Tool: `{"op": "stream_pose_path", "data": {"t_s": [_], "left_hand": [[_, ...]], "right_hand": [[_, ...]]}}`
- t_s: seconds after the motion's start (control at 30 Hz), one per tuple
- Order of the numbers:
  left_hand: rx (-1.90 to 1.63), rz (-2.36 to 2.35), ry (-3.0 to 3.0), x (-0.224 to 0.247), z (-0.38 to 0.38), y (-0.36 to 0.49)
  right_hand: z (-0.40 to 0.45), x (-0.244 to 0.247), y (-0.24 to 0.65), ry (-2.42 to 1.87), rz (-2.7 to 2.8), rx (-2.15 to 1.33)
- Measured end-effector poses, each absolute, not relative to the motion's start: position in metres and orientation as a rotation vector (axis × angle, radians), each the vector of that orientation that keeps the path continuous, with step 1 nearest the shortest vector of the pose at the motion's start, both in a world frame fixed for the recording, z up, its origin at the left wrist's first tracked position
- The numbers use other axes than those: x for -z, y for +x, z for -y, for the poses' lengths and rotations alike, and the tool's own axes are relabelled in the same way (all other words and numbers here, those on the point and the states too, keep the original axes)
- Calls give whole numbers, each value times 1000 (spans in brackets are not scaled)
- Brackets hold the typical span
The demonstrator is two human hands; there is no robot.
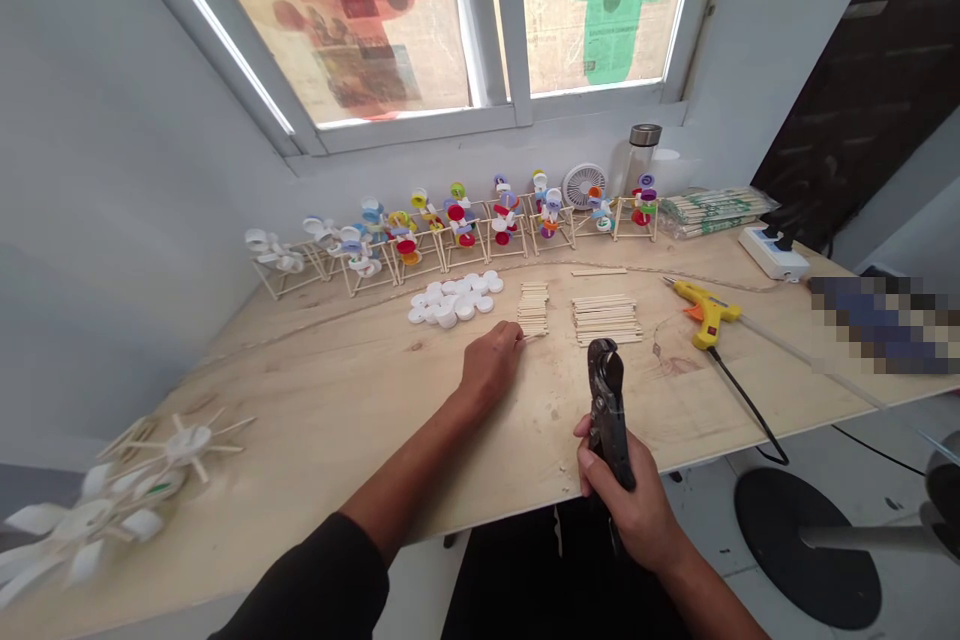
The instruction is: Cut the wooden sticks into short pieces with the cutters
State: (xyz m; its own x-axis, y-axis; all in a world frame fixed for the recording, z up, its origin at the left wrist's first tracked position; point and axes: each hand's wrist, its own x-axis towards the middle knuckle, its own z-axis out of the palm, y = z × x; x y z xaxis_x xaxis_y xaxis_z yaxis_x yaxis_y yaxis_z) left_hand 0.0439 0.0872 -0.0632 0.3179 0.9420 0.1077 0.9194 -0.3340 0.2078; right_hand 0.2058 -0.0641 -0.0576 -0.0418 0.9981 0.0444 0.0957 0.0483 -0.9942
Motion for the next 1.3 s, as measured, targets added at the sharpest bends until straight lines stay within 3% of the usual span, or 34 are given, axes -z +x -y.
{"op": "stream_pose_path", "data": {"t_s": [0.53, 1.3], "left_hand": [[-402, -1649, 2479, 66, -100, 41], [-273, -1985, 2259, 65, -88, 49]], "right_hand": [[65, 56, 204, -1234, 1316, -1190], [64, 61, 205, -1235, 1345, -1155]]}}
